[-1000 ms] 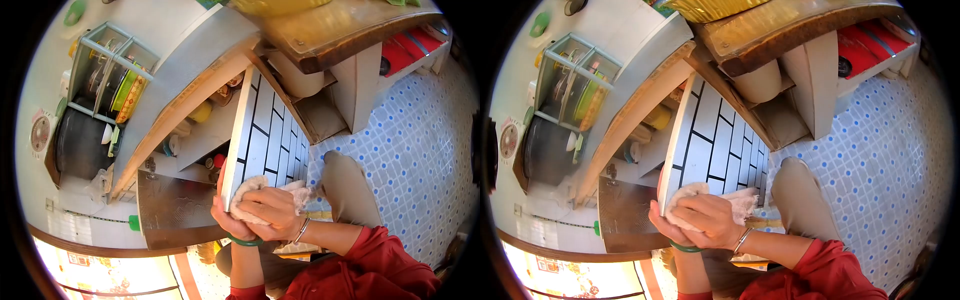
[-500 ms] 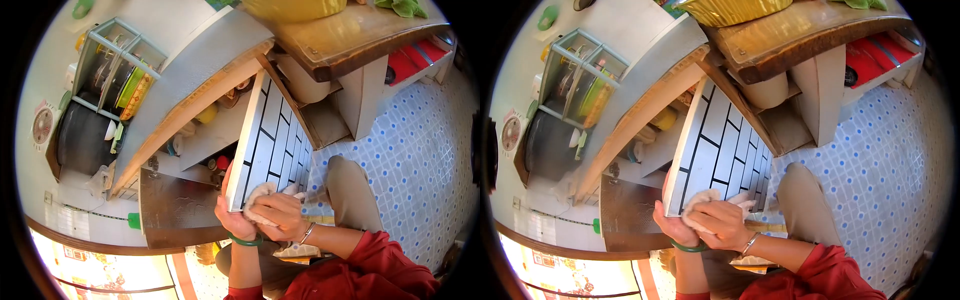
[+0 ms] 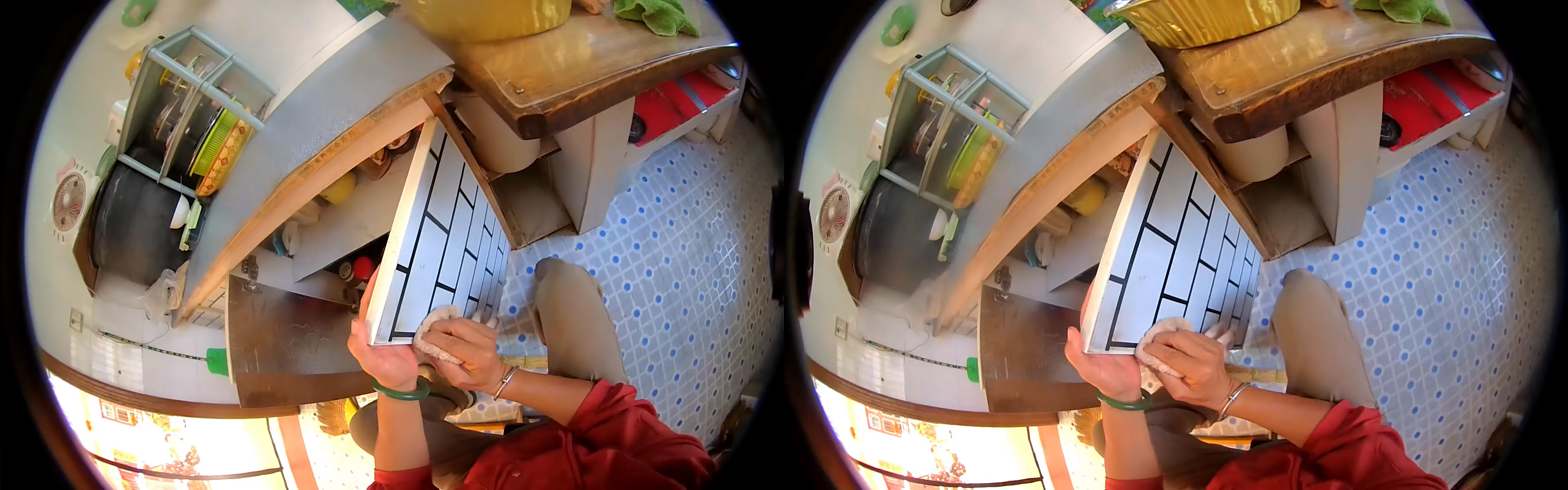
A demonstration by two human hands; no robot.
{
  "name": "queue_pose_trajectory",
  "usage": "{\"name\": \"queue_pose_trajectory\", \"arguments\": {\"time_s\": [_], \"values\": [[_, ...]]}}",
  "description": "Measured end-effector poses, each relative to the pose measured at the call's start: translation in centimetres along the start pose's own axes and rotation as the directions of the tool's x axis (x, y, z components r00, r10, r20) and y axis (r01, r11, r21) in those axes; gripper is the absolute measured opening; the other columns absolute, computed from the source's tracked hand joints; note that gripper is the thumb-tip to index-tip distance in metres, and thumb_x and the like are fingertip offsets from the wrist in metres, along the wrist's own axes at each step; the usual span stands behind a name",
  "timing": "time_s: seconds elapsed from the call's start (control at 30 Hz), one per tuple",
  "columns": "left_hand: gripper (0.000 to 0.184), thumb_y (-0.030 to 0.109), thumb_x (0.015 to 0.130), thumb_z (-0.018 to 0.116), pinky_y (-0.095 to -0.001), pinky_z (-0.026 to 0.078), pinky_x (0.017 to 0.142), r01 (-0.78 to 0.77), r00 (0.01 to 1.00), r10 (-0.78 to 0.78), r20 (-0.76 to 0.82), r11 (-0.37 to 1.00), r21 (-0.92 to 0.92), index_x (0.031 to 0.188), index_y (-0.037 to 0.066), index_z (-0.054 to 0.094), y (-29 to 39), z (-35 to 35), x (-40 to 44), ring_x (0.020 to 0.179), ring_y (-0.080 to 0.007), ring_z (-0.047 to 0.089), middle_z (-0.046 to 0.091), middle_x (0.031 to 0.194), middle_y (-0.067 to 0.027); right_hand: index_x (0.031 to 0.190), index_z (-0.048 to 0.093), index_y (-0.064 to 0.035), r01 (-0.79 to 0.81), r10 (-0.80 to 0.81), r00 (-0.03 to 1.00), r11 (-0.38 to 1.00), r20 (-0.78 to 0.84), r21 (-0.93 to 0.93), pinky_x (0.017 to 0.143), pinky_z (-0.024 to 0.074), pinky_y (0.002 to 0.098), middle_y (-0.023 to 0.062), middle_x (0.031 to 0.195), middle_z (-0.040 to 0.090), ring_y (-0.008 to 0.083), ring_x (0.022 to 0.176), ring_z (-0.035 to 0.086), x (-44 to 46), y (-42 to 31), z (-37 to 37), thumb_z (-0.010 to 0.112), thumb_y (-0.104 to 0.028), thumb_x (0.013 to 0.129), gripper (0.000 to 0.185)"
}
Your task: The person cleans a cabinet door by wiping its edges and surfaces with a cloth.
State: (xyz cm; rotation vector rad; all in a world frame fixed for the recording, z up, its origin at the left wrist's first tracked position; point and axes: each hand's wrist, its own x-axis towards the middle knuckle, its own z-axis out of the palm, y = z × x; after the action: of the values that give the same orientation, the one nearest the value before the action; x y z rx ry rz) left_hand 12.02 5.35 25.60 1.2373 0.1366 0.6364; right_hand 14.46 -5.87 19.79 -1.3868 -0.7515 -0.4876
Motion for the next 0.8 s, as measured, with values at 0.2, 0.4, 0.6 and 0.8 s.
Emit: {"name": "queue_pose_trajectory", "arguments": {"time_s": [0.2,0.4,0.6,0.8], "values": [[0.07,0.05,0.097,0.033,-0.0371,0.038,0.106,0.083,0.997,-0.083,0.006,0.996,0.012,0.137,-0.005,0.048,0.8,0.9,-1.3,0.121,-0.0262,0.053,0.058,0.13,-0.0158,0.094,0.073,-0.0043,0.085,-0.078,0.994,0.993,-0.082,0.085,0.064,0.0529,0.0337,0.0096,0.09,0.068,0.0278,0.074,0.067,3.9,-2.1,0.5,0.076,-0.006,0.072,0.022],[0.07,0.05,0.097,0.032,-0.038,0.037,0.106,0.012,1.0,-0.012,0.016,0.999,-0.034,0.137,-0.005,0.048,0.2,0.4,-0.1,0.122,-0.027,0.053,0.057,0.132,-0.0155,0.093,0.073,-0.006,0.03,-0.03,0.999,1.0,-0.045,0.004,0.063,0.0532,0.0334,0.0085,0.087,0.068,0.0268,0.073,0.067,0.4,0.4,0.2,0.07,-0.001,0.069,0.025],[0.07,0.051,0.097,0.032,-0.0395,0.038,0.105,0.046,0.998,-0.043,0.051,0.997,-0.058,0.137,-0.004,0.049,0.0,0.5,-0.7,0.122,-0.0275,0.053,0.058,0.131,-0.015,0.094,0.073,-0.0063,0.104,-0.1,0.988,0.994,-0.117,0.027,0.061,0.0512,0.0334,0.0093,0.089,0.069,0.0253,0.072,0.066,3.2,-1.7,0.7,0.073,-0.005,0.068,0.026],[0.07,0.052,0.096,0.034,-0.0387,0.039,0.105,0.018,1.0,-0.019,-0.023,0.998,-0.068,0.134,-0.004,0.051,0.0,-0.1,0.7,0.12,-0.0272,0.055,0.06,0.127,-0.0153,0.094,0.072,-0.0069,0.039,-0.039,0.999,0.999,0.011,0.02,0.062,0.0538,0.0342,0.0073,0.09,0.068,0.027,0.075,0.067,0.1,1.0,0.4,0.072,-0.004,0.071,0.023]]}}
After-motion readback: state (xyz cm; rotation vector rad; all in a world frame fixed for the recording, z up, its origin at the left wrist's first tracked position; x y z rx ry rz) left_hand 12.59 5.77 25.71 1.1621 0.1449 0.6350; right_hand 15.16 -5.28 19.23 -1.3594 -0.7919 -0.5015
